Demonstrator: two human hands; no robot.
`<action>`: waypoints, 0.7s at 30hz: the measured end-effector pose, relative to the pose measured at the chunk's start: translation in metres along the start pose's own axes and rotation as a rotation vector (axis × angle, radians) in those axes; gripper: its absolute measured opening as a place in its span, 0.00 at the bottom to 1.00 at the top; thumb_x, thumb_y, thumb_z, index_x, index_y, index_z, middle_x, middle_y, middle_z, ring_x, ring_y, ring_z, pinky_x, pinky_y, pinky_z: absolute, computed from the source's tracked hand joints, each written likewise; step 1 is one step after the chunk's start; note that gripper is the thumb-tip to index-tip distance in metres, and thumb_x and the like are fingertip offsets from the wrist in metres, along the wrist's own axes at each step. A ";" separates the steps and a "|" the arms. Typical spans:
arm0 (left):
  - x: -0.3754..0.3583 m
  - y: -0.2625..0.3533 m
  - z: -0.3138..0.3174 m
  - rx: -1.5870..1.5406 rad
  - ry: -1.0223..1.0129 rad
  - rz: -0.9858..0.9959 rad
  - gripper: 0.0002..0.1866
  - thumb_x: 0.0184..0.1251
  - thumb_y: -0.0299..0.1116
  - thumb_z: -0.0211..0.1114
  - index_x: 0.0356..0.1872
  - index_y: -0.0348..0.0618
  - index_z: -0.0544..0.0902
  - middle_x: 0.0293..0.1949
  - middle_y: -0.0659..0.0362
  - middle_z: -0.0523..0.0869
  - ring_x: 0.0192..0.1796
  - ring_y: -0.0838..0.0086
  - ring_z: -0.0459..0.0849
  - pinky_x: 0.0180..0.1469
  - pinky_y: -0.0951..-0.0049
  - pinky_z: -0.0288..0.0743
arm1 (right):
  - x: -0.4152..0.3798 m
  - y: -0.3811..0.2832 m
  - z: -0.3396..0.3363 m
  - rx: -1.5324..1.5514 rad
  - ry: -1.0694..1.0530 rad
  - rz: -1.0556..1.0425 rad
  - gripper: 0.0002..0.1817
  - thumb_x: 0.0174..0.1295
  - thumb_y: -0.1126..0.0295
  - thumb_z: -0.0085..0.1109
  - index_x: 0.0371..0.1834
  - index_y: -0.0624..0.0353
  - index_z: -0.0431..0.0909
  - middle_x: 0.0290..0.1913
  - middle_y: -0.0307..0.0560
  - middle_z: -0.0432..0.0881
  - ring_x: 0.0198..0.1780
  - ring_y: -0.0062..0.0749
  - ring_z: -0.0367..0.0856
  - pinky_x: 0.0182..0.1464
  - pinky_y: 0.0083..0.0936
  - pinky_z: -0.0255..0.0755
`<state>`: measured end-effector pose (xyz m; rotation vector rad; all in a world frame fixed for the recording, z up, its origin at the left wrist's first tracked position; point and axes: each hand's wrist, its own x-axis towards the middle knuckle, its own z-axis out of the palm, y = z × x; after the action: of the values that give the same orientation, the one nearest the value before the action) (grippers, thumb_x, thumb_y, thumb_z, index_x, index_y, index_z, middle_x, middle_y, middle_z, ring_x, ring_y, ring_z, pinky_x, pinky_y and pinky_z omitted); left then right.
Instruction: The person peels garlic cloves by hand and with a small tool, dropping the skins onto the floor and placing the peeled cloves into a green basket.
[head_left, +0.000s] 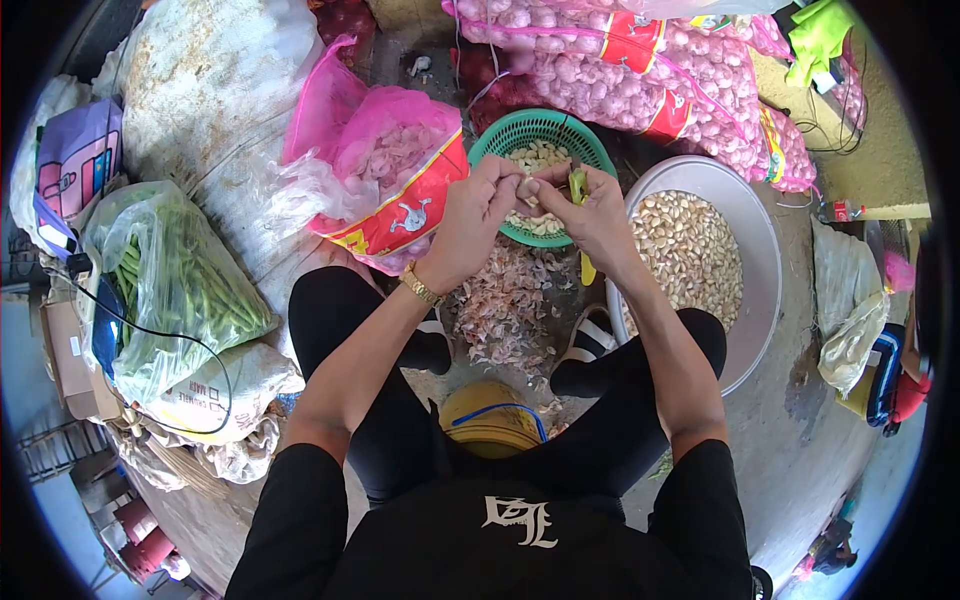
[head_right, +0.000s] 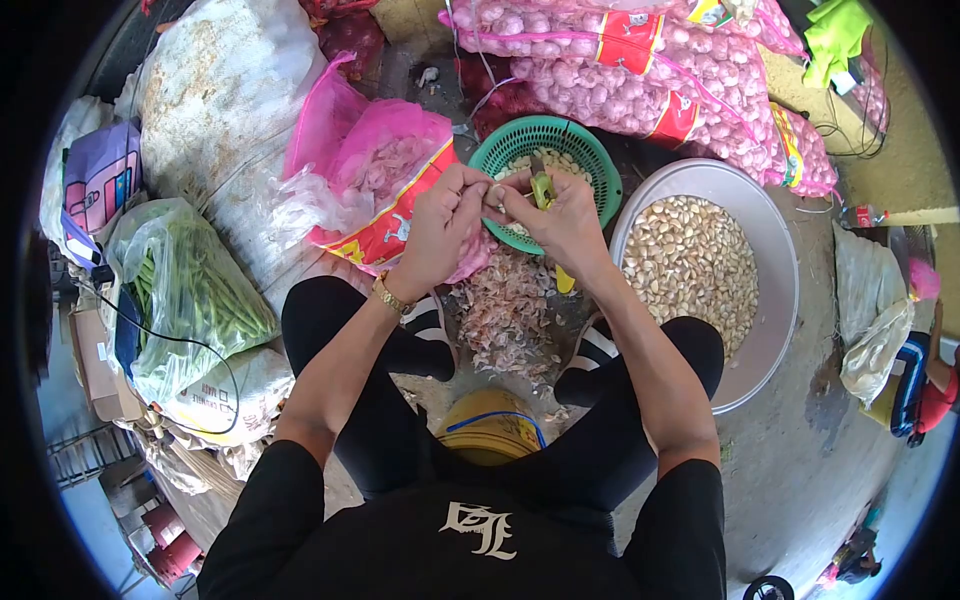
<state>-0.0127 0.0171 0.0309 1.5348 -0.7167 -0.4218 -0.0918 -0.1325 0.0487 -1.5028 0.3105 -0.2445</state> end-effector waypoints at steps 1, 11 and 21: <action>0.000 -0.001 0.000 -0.208 0.009 -0.076 0.06 0.79 0.29 0.52 0.46 0.39 0.75 0.32 0.62 0.81 0.21 0.91 0.70 0.23 0.86 0.63 | 0.000 -0.002 0.000 0.000 -0.002 0.001 0.07 0.63 0.72 0.66 0.40 0.65 0.84 0.31 0.40 0.86 0.29 0.17 0.81 0.33 0.18 0.75; 0.008 0.002 -0.007 -0.633 0.080 -0.260 0.09 0.78 0.32 0.53 0.48 0.37 0.76 0.43 0.57 0.84 0.33 0.79 0.87 0.28 0.87 0.73 | 0.002 -0.006 -0.008 0.132 0.017 0.121 0.09 0.67 0.67 0.63 0.44 0.61 0.80 0.34 0.41 0.87 0.27 0.10 0.79 0.19 0.08 0.57; 0.010 -0.005 -0.017 -0.670 0.017 -0.327 0.12 0.78 0.35 0.54 0.50 0.35 0.76 0.44 0.53 0.84 0.39 0.69 0.89 0.43 0.75 0.84 | 0.001 -0.007 -0.008 0.059 0.020 0.089 0.08 0.67 0.68 0.62 0.45 0.59 0.81 0.34 0.39 0.87 0.27 0.09 0.78 0.20 0.09 0.59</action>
<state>0.0064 0.0232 0.0291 1.0090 -0.2565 -0.8012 -0.0933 -0.1405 0.0552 -1.4251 0.3822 -0.1958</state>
